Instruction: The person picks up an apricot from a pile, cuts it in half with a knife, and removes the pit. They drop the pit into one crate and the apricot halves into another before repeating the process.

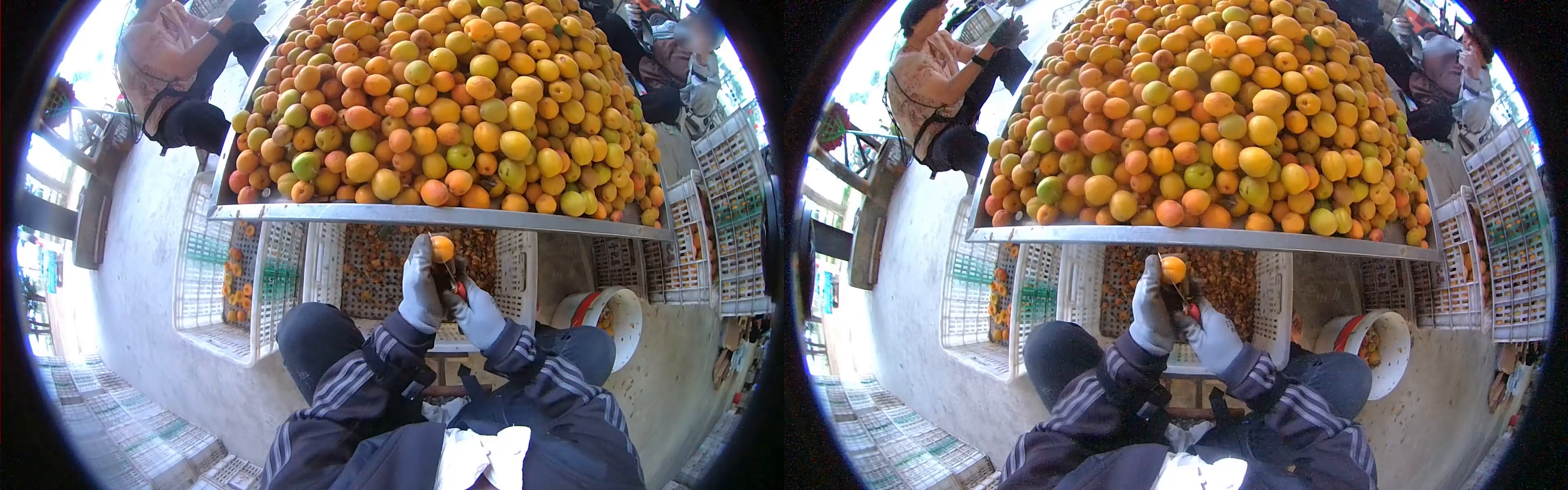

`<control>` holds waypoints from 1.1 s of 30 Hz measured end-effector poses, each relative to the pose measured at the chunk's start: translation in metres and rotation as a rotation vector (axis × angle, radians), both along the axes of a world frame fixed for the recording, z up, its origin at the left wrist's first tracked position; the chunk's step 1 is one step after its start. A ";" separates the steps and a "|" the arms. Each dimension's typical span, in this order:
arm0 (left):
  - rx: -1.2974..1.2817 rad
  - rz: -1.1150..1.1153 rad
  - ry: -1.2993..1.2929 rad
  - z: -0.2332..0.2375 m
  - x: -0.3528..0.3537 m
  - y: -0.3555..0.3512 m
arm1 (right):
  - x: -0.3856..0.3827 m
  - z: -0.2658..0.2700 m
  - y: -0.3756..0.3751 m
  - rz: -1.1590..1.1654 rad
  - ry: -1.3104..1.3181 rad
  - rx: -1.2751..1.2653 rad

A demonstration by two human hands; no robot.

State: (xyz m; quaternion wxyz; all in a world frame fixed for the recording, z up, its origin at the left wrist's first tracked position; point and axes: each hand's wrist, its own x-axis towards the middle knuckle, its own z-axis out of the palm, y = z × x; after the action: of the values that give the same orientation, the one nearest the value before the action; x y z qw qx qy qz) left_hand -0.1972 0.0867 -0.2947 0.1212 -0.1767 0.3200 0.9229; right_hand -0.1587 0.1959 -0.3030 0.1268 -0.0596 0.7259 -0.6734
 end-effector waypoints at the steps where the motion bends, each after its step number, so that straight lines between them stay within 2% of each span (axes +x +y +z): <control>1: 0.011 -0.006 -0.063 -0.003 -0.002 0.000 | 0.001 -0.004 0.003 0.022 -0.030 0.075; 3: 0.026 0.011 -0.165 -0.005 -0.001 0.003 | 0.002 -0.011 0.005 0.047 -0.060 0.150; 7: 0.092 -0.095 -0.080 -0.017 0.002 -0.001 | -0.001 -0.011 0.005 0.018 -0.029 0.163; 9: -0.181 0.078 0.116 -0.016 0.003 0.007 | -0.001 -0.010 0.004 0.000 -0.023 0.127; 13: -0.300 0.153 0.114 -0.008 -0.001 0.005 | -0.001 -0.019 0.005 0.028 -0.070 0.222; 15: -0.069 0.027 -0.028 -0.008 0.001 -0.004 | 0.001 -0.019 0.004 0.046 -0.098 0.253; 16: -0.069 0.027 -0.029 -0.012 0.001 -0.006 | 0.002 -0.014 0.002 0.030 -0.056 0.206; 18: 0.107 -0.047 -0.073 -0.021 0.002 -0.009 | 0.002 -0.013 0.001 0.014 -0.012 0.160; 21: 0.105 -0.048 -0.083 -0.012 0.000 -0.006 | 0.005 -0.019 0.004 -0.003 -0.002 0.141; 22: 0.105 -0.050 -0.084 -0.016 0.001 -0.007 | 0.005 -0.019 0.007 0.018 -0.036 0.223; 24: -0.148 -0.052 0.108 -0.027 0.000 -0.007 | 0.002 -0.015 0.010 0.041 -0.067 0.308; 25: -0.148 -0.052 0.108 -0.022 -0.001 -0.006 | -0.002 -0.007 0.011 0.028 -0.105 0.248; 27: -0.376 -0.051 0.282 -0.009 -0.002 -0.002 | -0.003 0.004 0.010 0.009 -0.146 0.185; 30: -0.276 -0.071 0.253 -0.010 -0.005 -0.002 | -0.002 0.014 0.008 -0.023 -0.207 -0.016; 32: -0.223 -0.110 0.225 -0.013 -0.007 -0.005 | -0.001 0.017 0.009 0.001 -0.366 0.011; 33: -0.169 -0.150 0.197 -0.015 -0.007 -0.007 | 0.000 0.019 0.010 0.002 -0.366 0.010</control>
State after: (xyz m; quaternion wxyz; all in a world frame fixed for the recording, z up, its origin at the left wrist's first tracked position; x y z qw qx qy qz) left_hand -0.2044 0.0801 -0.3094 0.1427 -0.0703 0.4191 0.8939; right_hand -0.1587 0.2056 -0.2836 0.2577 0.0638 0.6939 -0.6694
